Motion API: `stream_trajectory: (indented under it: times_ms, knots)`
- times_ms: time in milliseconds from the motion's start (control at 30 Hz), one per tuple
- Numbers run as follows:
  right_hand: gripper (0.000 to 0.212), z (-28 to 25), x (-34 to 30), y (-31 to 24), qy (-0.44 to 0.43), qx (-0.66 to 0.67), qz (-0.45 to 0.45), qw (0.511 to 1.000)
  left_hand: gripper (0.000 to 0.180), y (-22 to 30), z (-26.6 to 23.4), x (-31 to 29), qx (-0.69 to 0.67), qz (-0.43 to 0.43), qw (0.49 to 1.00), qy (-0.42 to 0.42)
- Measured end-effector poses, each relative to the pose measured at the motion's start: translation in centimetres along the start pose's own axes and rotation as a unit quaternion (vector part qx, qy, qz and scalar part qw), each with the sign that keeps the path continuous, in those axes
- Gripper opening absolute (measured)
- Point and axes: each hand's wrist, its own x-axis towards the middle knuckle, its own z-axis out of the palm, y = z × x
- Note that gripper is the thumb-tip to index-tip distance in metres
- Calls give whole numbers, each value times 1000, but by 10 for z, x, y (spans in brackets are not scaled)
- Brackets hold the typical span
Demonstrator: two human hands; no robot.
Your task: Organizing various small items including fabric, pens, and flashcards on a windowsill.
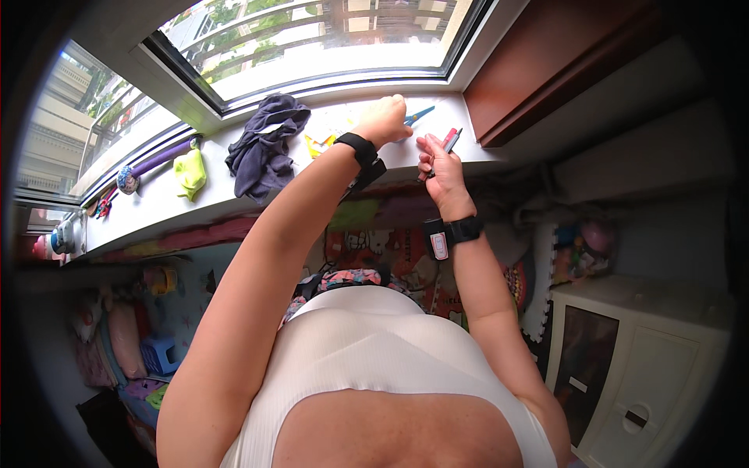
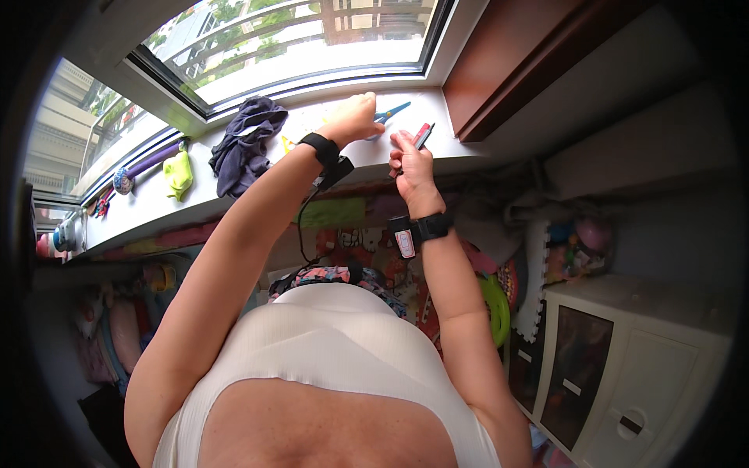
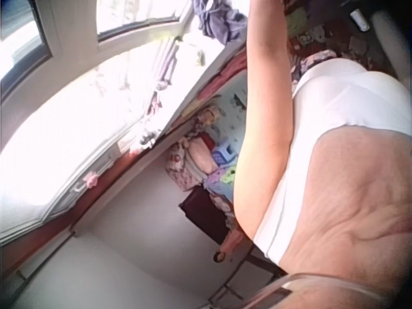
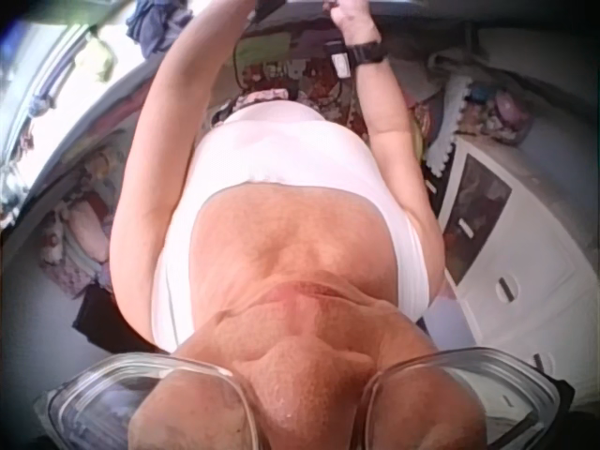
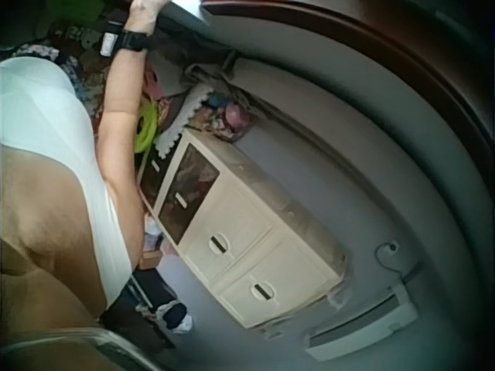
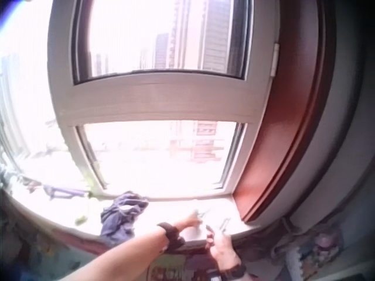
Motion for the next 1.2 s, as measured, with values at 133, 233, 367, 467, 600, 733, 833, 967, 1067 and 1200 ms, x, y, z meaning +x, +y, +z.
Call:
stream_trajectory:
  times_ms: [133,233,367,467,600,733,833,967,1067,1200]
  knots:
    - [32,9,-9,0,3,-22,-27,999,31,16,-23,-25,-224,43,970,-86]
    - [22,8,-14,0,-2,-40,-80,996,26,0,-32,-47,-463,-62,873,-137]
    - [21,40,-33,-10,-75,-150,-59,984,34,-20,-48,-69,-609,-207,757,-111]
    - [22,65,-38,-10,-158,-201,-19,967,34,-3,-70,-92,-713,-204,651,-160]
    - [17,106,-35,11,-149,-166,-32,974,29,-45,-35,-108,-786,-216,576,61]
    - [20,140,-43,14,-152,-148,-18,977,26,-61,-79,-137,-701,-227,673,58]
    - [20,157,-25,32,-201,-117,-5,973,21,-72,-93,-158,-691,-217,685,81]
    - [20,211,-44,44,-238,-171,57,954,16,-121,-109,-187,-633,-238,726,128]
    - [16,243,-40,61,-327,-185,136,917,26,-177,-135,-216,-517,-299,777,197]
    - [15,299,-33,116,-385,-220,185,877,28,-275,-103,-247,-109,-284,934,189]
